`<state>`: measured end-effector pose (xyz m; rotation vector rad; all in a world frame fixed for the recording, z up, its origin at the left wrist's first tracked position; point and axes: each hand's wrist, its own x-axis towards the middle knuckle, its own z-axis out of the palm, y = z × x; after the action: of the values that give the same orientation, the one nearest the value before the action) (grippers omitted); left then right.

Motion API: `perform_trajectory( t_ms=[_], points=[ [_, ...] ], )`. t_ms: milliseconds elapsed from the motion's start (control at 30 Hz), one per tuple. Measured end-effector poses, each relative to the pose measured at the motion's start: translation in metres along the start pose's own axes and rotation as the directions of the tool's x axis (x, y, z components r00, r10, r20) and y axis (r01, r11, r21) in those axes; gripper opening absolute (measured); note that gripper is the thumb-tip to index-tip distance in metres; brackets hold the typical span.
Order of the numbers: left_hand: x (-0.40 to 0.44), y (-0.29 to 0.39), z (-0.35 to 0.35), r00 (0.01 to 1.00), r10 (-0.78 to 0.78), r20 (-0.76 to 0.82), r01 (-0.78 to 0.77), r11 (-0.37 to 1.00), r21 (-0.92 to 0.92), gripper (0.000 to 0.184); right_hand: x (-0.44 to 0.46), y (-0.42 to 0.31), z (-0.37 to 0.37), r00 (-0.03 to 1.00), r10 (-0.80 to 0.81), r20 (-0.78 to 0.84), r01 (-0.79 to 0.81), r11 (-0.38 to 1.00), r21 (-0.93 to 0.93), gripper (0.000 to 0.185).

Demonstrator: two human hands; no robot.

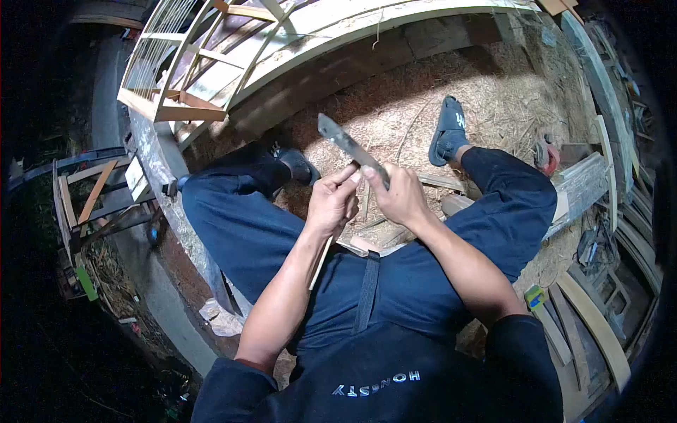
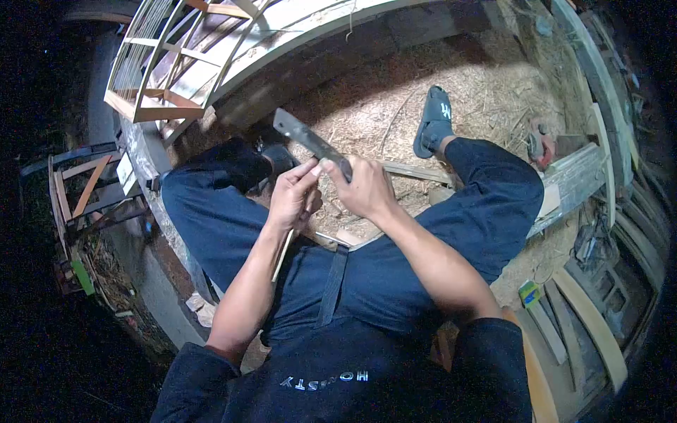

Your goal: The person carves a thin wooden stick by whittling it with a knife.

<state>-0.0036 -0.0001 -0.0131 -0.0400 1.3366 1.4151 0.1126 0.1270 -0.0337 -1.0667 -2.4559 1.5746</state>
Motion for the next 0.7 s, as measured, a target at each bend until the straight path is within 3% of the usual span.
perform_trajectory(
  t_ms=[100,167,233,267,433,500,533,700],
  points=[
    [-0.004,0.001,0.001,0.999,0.033,0.016,-0.035,0.996,0.088,0.047,0.009,0.006,0.002,0.995,0.078,-0.070,-0.079,0.997,-0.004,0.063],
    [-0.002,-0.001,0.004,0.999,0.001,-0.051,-0.002,1.000,-0.017,0.047,0.004,0.004,0.000,0.995,0.102,-0.015,-0.101,0.994,0.029,0.063],
    [0.000,0.000,0.004,1.000,-0.018,-0.023,0.018,1.000,0.012,0.046,-0.002,0.003,0.007,0.986,-0.124,-0.109,0.118,0.991,-0.066,0.062],
    [-0.001,-0.003,0.005,0.999,0.019,-0.051,-0.017,0.999,0.035,0.046,-0.001,0.004,0.004,1.000,-0.003,-0.027,0.002,0.999,-0.036,0.062],
    [-0.001,-0.002,0.006,0.999,0.008,-0.041,-0.006,0.999,0.047,0.048,0.000,0.008,-0.001,0.997,0.077,-0.005,-0.077,0.997,0.000,0.065],
    [0.000,-0.004,0.007,0.999,0.016,-0.052,-0.014,0.999,0.051,0.048,-0.003,0.011,0.008,0.981,-0.147,-0.126,0.135,0.985,-0.103,0.066],
    [-0.001,-0.004,0.007,0.998,0.021,-0.060,-0.018,0.998,0.055,0.049,0.002,0.013,0.005,0.999,0.005,-0.039,-0.005,1.000,0.008,0.066],
    [0.000,-0.006,0.010,0.998,0.056,-0.018,-0.056,0.998,0.042,0.049,0.001,0.016,-0.003,0.997,0.078,0.007,-0.078,0.996,-0.034,0.068]
  ],
)
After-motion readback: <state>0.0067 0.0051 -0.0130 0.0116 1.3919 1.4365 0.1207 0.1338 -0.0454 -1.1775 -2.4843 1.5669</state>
